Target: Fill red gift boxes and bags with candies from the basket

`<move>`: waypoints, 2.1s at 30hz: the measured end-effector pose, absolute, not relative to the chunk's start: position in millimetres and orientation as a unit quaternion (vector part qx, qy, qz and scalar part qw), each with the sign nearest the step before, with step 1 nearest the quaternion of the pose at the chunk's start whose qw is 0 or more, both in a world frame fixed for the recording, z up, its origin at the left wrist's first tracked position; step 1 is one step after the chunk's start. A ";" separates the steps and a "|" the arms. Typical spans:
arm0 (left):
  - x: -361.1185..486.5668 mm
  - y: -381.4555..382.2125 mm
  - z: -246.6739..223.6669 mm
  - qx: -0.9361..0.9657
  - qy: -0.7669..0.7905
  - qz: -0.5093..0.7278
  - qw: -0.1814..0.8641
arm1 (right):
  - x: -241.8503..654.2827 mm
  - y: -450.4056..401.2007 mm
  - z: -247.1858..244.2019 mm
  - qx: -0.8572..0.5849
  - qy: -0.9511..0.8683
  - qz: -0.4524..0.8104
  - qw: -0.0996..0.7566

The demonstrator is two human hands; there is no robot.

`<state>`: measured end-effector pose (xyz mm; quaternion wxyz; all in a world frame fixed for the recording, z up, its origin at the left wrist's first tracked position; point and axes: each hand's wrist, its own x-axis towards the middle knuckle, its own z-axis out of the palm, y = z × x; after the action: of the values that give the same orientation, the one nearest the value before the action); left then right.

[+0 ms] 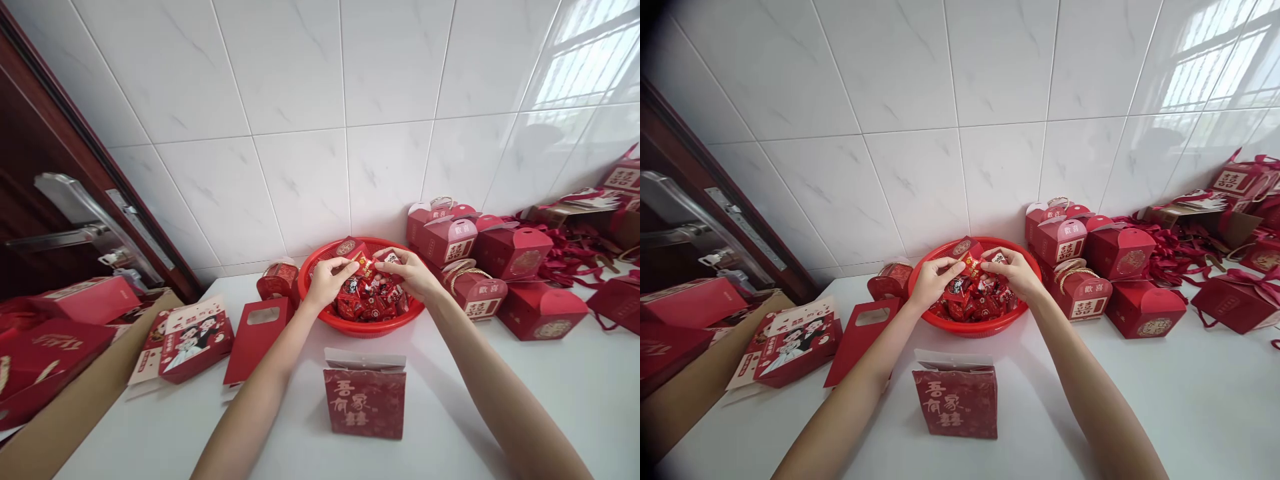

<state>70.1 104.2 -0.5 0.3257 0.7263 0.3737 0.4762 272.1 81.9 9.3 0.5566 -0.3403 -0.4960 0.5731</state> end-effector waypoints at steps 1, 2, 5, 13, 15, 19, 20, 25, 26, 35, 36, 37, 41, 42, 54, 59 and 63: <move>68.0 101.7 -1.5 0.725 0.374 0.476 0.328 | 270.3 79.4 11.8 -0.348 -0.512 0.552 0.559; 66.2 99.8 -2.4 0.726 0.372 0.472 0.333 | 268.7 76.6 14.9 -0.358 -0.528 0.527 0.561; 61.9 96.2 -4.2 0.728 0.370 0.452 0.358 | 265.9 66.8 26.1 -0.386 -0.570 0.452 0.568; 58.5 99.0 -12.1 0.745 0.397 0.389 0.369 | 273.5 59.4 37.8 -0.396 -0.577 0.396 0.594; 58.5 100.0 -13.8 0.757 0.398 0.375 0.358 | 276.9 60.0 37.9 -0.403 -0.574 0.392 0.596; 58.5 98.5 -13.8 0.774 0.398 0.346 0.351 | 283.6 58.0 41.5 -0.414 -0.579 0.367 0.599; 58.5 97.3 -12.9 0.779 0.396 0.334 0.353 | 285.1 57.1 43.0 -0.418 -0.582 0.360 0.597; 59.3 89.4 -6.1 0.817 0.387 0.245 0.350 | 289.8 51.9 49.9 -0.456 -0.604 0.317 0.571; 59.6 88.0 -5.0 0.823 0.386 0.228 0.348 | 290.1 50.9 51.0 -0.461 -0.610 0.306 0.568; 59.8 78.2 12.4 0.799 0.335 0.264 0.425 | 291.8 41.8 58.4 -0.451 -0.632 0.277 0.567; 57.1 73.6 19.9 0.793 0.336 0.288 0.420 | 292.0 40.0 59.8 -0.448 -0.633 0.274 0.569; 53.2 67.2 28.8 0.791 0.336 0.301 0.413 | 292.2 37.8 61.3 -0.445 -0.634 0.269 0.572; 32.2 27.5 70.0 0.842 0.330 0.218 0.367 | 290.8 24.9 70.2 -0.436 -0.643 0.241 0.582; 27.6 16.6 78.2 0.861 0.335 0.174 0.340 | 289.9 20.9 73.0 -0.434 -0.648 0.232 0.581; 30.4 2.4 76.0 0.885 0.429 0.100 0.148 | 279.6 -16.2 88.3 -0.408 -0.709 0.156 0.554; 33.5 2.4 68.4 0.872 0.458 0.115 0.126 | 274.5 -24.0 87.4 -0.422 -0.755 0.112 0.489; 39.1 -1.9 66.4 0.862 0.483 0.127 0.085 | 269.3 -28.4 83.8 -0.429 -0.788 0.115 0.427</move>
<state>39.1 -1.9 66.4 0.0846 0.8622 0.4832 0.1265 269.3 -28.4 83.8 0.4266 -0.4288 -0.7880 0.1148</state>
